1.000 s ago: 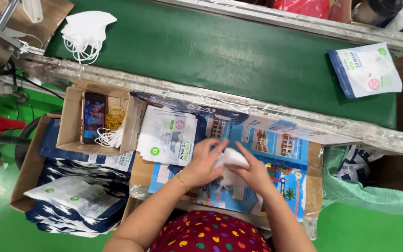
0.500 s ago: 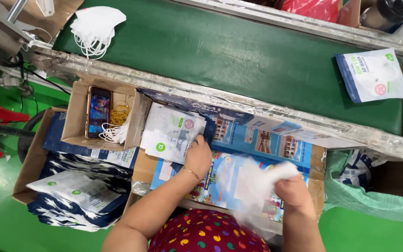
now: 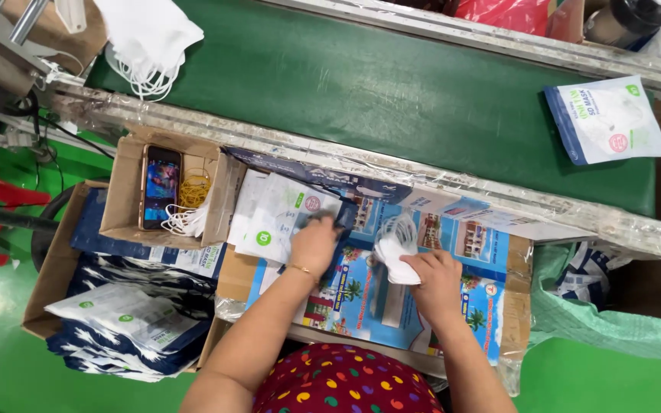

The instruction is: Packaging face masks into plastic bags and cardboard boxes on a conveyor line.

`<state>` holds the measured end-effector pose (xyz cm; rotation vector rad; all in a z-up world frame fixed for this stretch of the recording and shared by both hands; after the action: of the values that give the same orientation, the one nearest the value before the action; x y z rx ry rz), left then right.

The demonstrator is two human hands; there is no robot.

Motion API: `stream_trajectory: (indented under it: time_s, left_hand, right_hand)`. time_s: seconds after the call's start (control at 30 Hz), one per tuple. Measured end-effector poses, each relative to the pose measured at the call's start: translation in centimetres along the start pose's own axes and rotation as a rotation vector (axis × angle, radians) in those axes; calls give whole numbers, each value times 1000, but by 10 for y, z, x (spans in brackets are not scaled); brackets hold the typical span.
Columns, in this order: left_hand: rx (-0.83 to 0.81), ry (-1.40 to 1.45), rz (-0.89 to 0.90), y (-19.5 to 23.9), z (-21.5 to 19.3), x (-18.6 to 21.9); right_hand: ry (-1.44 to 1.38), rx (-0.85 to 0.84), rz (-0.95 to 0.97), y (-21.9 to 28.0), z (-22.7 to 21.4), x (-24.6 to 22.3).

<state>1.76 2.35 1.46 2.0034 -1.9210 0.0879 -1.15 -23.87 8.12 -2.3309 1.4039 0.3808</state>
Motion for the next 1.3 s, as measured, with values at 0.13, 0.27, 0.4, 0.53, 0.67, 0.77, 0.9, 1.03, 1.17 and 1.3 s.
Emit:
stream_trajectory:
  time_s: [0.13,0.27,0.4,0.53,0.67,0.77,0.9,1.03,1.17,1.3]
  left_hand:
    - [91,446,9,20,-27,-3]
    - [229,704,185,48,-37,17]
    - [261,991,413,60,-48,22]
    - [239,572,475,68,-66,34]
    - [52,700,477,61,-53,36]
    - [-215,1368,330,62,-77,33]
    - [432,681,667,66,-130,25]
    - [20,707,587,49,-97,7]
    - [-91,783,538,52,-96,11]
    - [-116,665,789,61,-102,29]
  right_hand:
    - [-549,-223,110,11,13,4]
    - [-1218,-329,425,-19,8,-47]
    - [-984,-239,408,-30,27,-33]
    - [-707,-85,407,-27,36,-17]
    - [-987,-292,369,-19,27,-19]
    - [-1049,-491,338,-9,27,-17]
    - [-745,-496,288,-12,6,-39]
    - [-842,-450,271,-14,-6,-38]
    - [-881,-581,152,-1,9,-17]
    - [-353,-683,-36,4,24,-15]
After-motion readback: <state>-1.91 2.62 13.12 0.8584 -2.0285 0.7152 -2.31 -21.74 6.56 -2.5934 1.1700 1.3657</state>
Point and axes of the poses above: each hand's wrist, its own y-axis away from the middle knuckle, its own z-axis out of the palm, x = y × z, the point moved 1 cm from there along -y, towards the middle knuckle, and after that the axes turned 10 degrees about -x, right-handed, at the moved point
